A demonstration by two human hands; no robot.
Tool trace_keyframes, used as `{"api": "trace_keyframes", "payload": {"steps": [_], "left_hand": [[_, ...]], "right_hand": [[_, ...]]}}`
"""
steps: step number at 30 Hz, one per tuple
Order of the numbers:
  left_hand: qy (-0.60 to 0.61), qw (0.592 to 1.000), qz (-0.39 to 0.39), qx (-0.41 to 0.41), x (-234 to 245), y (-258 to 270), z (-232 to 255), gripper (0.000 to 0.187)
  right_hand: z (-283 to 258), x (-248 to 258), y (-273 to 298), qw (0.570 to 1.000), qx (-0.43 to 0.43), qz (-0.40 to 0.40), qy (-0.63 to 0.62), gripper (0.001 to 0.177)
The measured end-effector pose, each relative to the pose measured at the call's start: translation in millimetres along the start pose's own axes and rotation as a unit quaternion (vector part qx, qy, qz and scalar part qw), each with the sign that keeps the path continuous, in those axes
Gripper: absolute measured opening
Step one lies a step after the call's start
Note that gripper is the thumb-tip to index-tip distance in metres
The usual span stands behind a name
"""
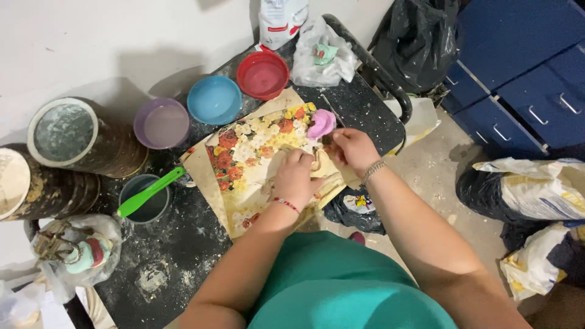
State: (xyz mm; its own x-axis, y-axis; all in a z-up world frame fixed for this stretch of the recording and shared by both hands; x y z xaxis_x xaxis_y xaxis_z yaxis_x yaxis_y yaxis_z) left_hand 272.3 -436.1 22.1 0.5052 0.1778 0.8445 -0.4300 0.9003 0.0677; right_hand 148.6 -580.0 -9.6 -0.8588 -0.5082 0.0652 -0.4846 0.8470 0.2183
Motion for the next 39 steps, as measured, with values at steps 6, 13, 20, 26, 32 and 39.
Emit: {"api": "trace_keyframes", "payload": {"steps": [6, 13, 20, 26, 32, 39], "left_hand": [[0.092, 0.991, 0.013, -0.100, 41, 25, 35, 0.056], [0.551, 0.822, -0.144, -0.003, 25, 45, 73, 0.092], [0.576, 0.792, -0.194, -0.055, 19, 52, 121, 0.059], [0.523, 0.807, -0.255, -0.104, 10, 69, 176, 0.057], [0.513, 0.799, -0.304, -0.078, -7, 79, 206, 0.052], [0.505, 0.805, -0.312, 0.001, -30, 70, 213, 0.052]], "right_hand": [[-43, 8, 76, 0.989, 0.062, -0.135, -0.002, 0.029], [-67, 65, 138, 0.991, 0.112, -0.046, -0.066, 0.037], [-91, 118, 174, 0.983, 0.153, -0.095, -0.020, 0.024], [-130, 134, 194, 0.960, 0.173, -0.166, 0.141, 0.033], [-87, 152, 213, 0.971, 0.097, -0.207, -0.067, 0.040], [-68, 193, 216, 0.969, 0.075, -0.178, 0.155, 0.041]]}}
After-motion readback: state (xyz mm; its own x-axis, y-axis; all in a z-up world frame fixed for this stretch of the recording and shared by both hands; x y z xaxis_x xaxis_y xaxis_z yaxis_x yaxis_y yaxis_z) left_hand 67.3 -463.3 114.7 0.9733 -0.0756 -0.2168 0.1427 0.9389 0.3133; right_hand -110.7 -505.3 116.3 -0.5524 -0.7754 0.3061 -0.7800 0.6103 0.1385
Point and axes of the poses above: each hand's wrist, its own y-axis away from the middle knuckle, its own x-axis out of the back of the hand, z = x × y, the point moved 5 cm from there along -y, towards the middle knuckle, and after that the axes turned 9 degrees about x, right-handed, at the moved point
